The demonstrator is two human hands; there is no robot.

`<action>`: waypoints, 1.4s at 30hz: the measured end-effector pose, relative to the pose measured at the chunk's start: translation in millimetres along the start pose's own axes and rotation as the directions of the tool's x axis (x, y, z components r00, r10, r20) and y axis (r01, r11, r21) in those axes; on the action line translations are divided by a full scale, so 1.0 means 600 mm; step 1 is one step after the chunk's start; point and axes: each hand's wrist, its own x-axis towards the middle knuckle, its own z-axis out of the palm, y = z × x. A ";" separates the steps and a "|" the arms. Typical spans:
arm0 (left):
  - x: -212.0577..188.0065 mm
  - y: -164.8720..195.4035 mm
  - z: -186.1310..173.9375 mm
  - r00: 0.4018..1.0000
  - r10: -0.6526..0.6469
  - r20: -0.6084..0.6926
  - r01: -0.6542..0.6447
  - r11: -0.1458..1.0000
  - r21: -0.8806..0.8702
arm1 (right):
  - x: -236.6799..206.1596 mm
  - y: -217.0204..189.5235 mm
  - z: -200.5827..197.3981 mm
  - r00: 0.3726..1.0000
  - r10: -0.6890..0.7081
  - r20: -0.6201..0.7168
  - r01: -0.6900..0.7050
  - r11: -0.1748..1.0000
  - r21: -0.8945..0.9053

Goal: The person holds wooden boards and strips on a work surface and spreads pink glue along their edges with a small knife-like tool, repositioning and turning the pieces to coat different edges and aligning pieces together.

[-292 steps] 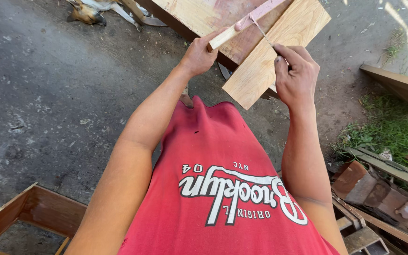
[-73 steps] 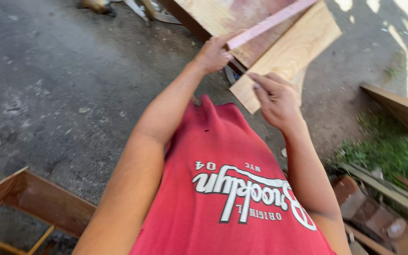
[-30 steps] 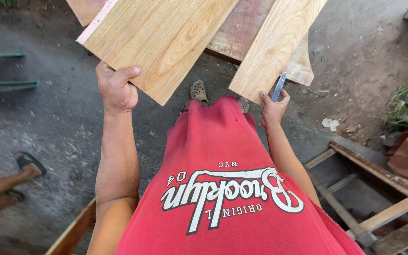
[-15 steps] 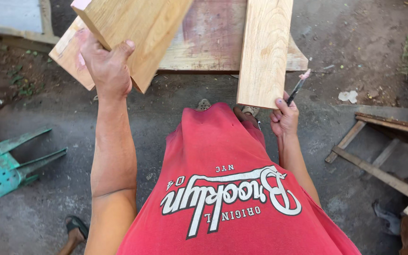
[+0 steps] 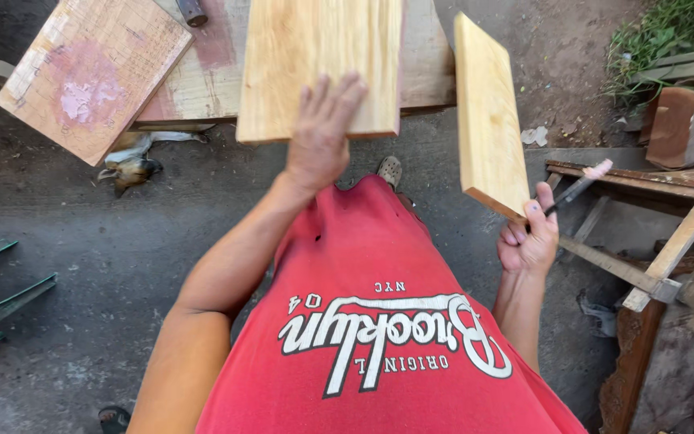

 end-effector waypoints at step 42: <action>0.115 -0.143 0.106 0.531 -0.845 0.065 0.827 0.533 0.177 | 0.024 -0.153 -0.087 0.947 -0.031 0.319 0.030 1.000 0.008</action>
